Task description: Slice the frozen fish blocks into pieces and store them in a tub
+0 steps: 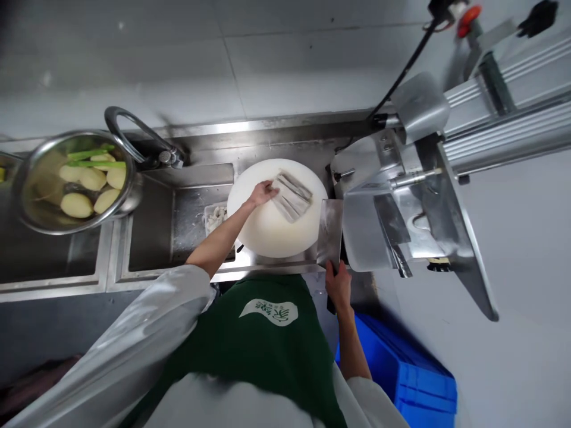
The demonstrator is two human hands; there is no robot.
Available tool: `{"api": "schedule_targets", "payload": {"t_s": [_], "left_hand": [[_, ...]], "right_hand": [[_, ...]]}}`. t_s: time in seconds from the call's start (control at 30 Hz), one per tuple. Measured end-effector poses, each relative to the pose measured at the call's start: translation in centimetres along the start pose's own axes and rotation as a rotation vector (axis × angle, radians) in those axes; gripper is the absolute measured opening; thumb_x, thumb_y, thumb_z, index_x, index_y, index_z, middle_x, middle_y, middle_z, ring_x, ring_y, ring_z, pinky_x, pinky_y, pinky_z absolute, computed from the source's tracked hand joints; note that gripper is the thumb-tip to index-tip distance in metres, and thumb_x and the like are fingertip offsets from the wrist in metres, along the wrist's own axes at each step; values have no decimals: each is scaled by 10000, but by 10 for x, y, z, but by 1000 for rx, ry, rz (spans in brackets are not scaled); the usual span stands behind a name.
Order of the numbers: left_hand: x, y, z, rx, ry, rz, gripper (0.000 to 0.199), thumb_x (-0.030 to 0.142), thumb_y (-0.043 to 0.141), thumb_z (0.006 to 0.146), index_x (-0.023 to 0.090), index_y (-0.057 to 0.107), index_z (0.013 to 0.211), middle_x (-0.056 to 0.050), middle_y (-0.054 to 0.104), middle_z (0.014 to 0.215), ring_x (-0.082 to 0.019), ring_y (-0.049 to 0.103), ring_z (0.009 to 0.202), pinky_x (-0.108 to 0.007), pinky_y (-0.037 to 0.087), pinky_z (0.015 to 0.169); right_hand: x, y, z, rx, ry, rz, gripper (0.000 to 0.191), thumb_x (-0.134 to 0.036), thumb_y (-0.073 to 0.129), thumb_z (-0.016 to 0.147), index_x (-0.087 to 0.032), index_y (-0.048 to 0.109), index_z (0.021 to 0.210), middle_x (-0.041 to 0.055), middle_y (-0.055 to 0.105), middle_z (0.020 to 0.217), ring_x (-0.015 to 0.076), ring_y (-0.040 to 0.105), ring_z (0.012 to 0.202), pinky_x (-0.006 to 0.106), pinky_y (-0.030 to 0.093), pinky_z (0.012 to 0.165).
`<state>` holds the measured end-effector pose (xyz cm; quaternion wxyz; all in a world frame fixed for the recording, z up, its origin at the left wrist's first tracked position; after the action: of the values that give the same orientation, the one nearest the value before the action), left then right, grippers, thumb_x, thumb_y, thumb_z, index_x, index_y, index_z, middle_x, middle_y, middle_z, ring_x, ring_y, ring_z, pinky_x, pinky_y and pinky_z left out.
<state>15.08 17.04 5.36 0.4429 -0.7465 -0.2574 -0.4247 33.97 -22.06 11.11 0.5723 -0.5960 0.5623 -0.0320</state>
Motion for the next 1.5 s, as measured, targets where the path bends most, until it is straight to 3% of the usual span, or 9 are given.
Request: {"api": "schedule_targets", "payload": {"t_s": [0.17, 0.3, 0.47, 0.63, 0.8, 0.9, 1.1, 1.3, 1.5], "left_hand": [[-12, -12, -19, -125, -139, -21, 412, 343, 922, 632, 131, 719, 922, -55, 712, 892, -261, 663, 974, -373, 531, 923], [-18, -18, -38, -50, -142, -41, 339, 259, 919, 622, 160, 635, 779, -9, 622, 788, -220, 637, 914, -339, 538, 841], [-26, -2, -65, -87, -206, -407, 386, 199, 864, 651, 185, 559, 886, 43, 569, 783, -91, 574, 647, -237, 517, 621], [-37, -2, -101, -53, -201, -677, 506, 180, 775, 636, 215, 657, 1127, 31, 625, 846, -101, 612, 698, -255, 568, 680], [-50, -22, -122, -202, -177, -338, 314, 254, 730, 686, 168, 777, 984, -20, 682, 794, -156, 622, 703, -304, 549, 703], [-38, -23, -123, -244, -77, 46, 266, 311, 732, 751, 173, 789, 972, -77, 736, 985, -235, 678, 894, -383, 560, 859], [12, 43, -127, -365, 256, 776, 652, 388, 841, 771, 228, 650, 1373, -153, 576, 1474, -391, 492, 1370, -570, 369, 1154], [-4, 44, -123, -344, 275, 616, 323, 269, 813, 809, 211, 744, 1119, -145, 681, 1209, -342, 601, 1216, -441, 422, 1073], [-5, 6, -154, -15, 325, 448, 552, 453, 843, 796, 248, 698, 1287, -159, 622, 1326, -390, 488, 1304, -537, 304, 1135]], "right_hand": [[4, -2, 9, -4, 53, 75, 497, -574, 522, 891, -135, 712, 1027, 78, 668, 684, 255, 634, 687, 323, 463, 638], [6, -2, 20, -18, 21, 97, 478, -556, 522, 899, -141, 711, 1041, 74, 660, 698, 252, 632, 710, 324, 465, 658], [10, 0, 38, -66, -3, 37, 469, -570, 505, 910, -159, 697, 1026, 77, 655, 704, 256, 619, 707, 329, 456, 663], [4, 1, 51, -75, -78, -27, 508, -627, 469, 923, -173, 683, 1004, 105, 680, 768, 271, 618, 753, 342, 453, 689], [-1, -1, 57, -77, -128, -105, 505, -638, 425, 935, -190, 653, 981, 130, 696, 825, 287, 632, 795, 356, 449, 722], [1, -2, 59, -94, -140, -137, 480, -614, 424, 942, -196, 649, 1009, 147, 712, 862, 299, 652, 839, 356, 450, 736], [8, -3, 62, -117, -165, -196, 508, -634, 407, 939, -191, 648, 998, 145, 708, 853, 296, 639, 807, 347, 416, 707], [-1, -9, 55, -132, -193, -301, 482, -568, 383, 987, -167, 646, 1038, 139, 705, 849, 269, 626, 764, 327, 383, 682], [-34, -7, 38, -239, -269, -639, 364, -397, 386, 1079, -129, 625, 1138, 113, 702, 785, 232, 629, 695, 292, 325, 636]]}}
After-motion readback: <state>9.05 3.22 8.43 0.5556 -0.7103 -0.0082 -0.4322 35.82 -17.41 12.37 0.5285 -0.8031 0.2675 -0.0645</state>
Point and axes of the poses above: each hand's wrist, its own z-axis towards the middle knuckle, its own y-axis out of the palm, x = y × z, the point moved 5 cm from there along z, towards the middle knuckle
